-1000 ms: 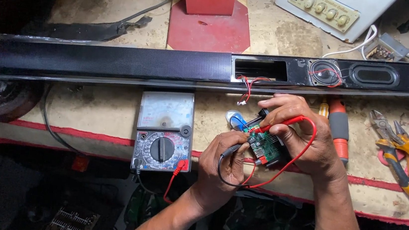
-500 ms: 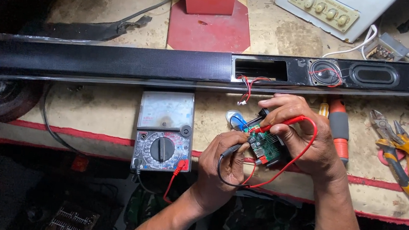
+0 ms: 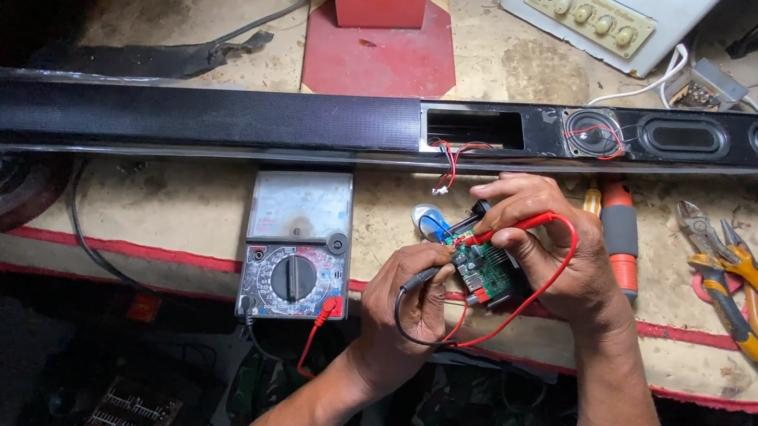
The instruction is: Testing a circuit board from a soundbar using an analog multimeter to diagnose faults.
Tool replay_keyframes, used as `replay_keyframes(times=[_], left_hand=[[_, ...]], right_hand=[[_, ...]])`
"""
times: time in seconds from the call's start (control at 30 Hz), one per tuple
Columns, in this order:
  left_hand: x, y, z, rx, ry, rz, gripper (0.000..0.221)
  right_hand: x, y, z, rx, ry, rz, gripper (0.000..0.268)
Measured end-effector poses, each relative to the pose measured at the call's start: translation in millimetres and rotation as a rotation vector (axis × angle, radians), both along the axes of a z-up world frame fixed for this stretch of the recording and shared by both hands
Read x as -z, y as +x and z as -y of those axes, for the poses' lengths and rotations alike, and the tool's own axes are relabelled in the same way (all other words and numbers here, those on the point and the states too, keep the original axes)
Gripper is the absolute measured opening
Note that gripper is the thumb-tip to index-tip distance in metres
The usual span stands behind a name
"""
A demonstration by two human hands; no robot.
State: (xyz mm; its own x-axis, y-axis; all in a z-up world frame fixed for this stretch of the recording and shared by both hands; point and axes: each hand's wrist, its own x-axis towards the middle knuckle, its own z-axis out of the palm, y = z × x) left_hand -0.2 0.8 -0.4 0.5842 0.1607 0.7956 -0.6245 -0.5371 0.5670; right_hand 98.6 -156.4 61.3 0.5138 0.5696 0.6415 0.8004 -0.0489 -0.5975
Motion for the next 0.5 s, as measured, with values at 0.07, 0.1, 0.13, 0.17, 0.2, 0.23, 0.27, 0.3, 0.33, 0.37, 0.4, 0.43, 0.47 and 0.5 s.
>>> replay_keyframes(times=[0.07,0.1,0.13,0.17,0.2,0.23,0.27,0.3,0.33,0.37,0.4,0.43,0.47,0.5], left_hand=[[-0.5,-0.2,0.2,0.008,-0.012,-0.001,0.011],[-0.3,-0.6,0.5,0.009,-0.013,-0.001,0.011],[-0.4,-0.5,0.7,0.005,-0.013,-0.001,0.011],[-0.5,-0.4,0.8,0.001,-0.013,-0.001,0.011],[-0.5,-0.4,0.7,0.001,-0.013,-0.001,0.011],[-0.6,-0.4,0.6,0.003,-0.014,0.000,0.010],[-0.5,-0.5,0.4,0.005,-0.014,0.001,0.010],[-0.7,-0.7,0.4,0.005,-0.015,0.001,0.010],[-0.9,-0.8,0.3,0.006,-0.013,0.001,0.010],[-1.3,-0.8,0.2,0.008,-0.011,0.002,0.010],[-1.0,-0.7,0.2,0.009,-0.011,0.003,0.010],[-0.7,-0.4,0.3,0.008,-0.011,0.007,0.011],[-0.4,-0.3,0.3,0.006,-0.010,0.010,0.011],[-1.0,-0.6,0.4,0.006,-0.010,0.010,0.011]], right_hand=[[-0.2,-0.1,-0.2,-0.001,0.010,-0.003,0.022],[0.3,-0.2,0.1,-0.001,0.009,-0.004,0.022],[0.5,0.1,0.2,-0.002,0.008,-0.004,0.021],[0.7,0.4,0.3,-0.004,0.007,-0.004,0.021],[0.8,0.4,0.3,-0.004,0.007,-0.004,0.021],[0.9,0.4,0.2,-0.004,0.008,-0.008,0.021],[1.1,0.4,0.0,-0.004,0.010,-0.012,0.021],[0.8,-0.1,0.0,-0.005,0.010,-0.012,0.021],[0.4,-0.4,-0.2,-0.003,0.011,-0.016,0.021],[0.0,-0.7,-0.2,-0.001,0.012,-0.020,0.021],[-0.3,-0.9,-0.2,0.000,0.012,-0.020,0.021],[-0.5,-1.0,-0.2,0.000,0.011,-0.016,0.021],[-0.7,-1.0,-0.3,-0.001,0.011,-0.013,0.021],[-1.0,-1.0,0.0,-0.001,0.011,-0.013,0.021]])
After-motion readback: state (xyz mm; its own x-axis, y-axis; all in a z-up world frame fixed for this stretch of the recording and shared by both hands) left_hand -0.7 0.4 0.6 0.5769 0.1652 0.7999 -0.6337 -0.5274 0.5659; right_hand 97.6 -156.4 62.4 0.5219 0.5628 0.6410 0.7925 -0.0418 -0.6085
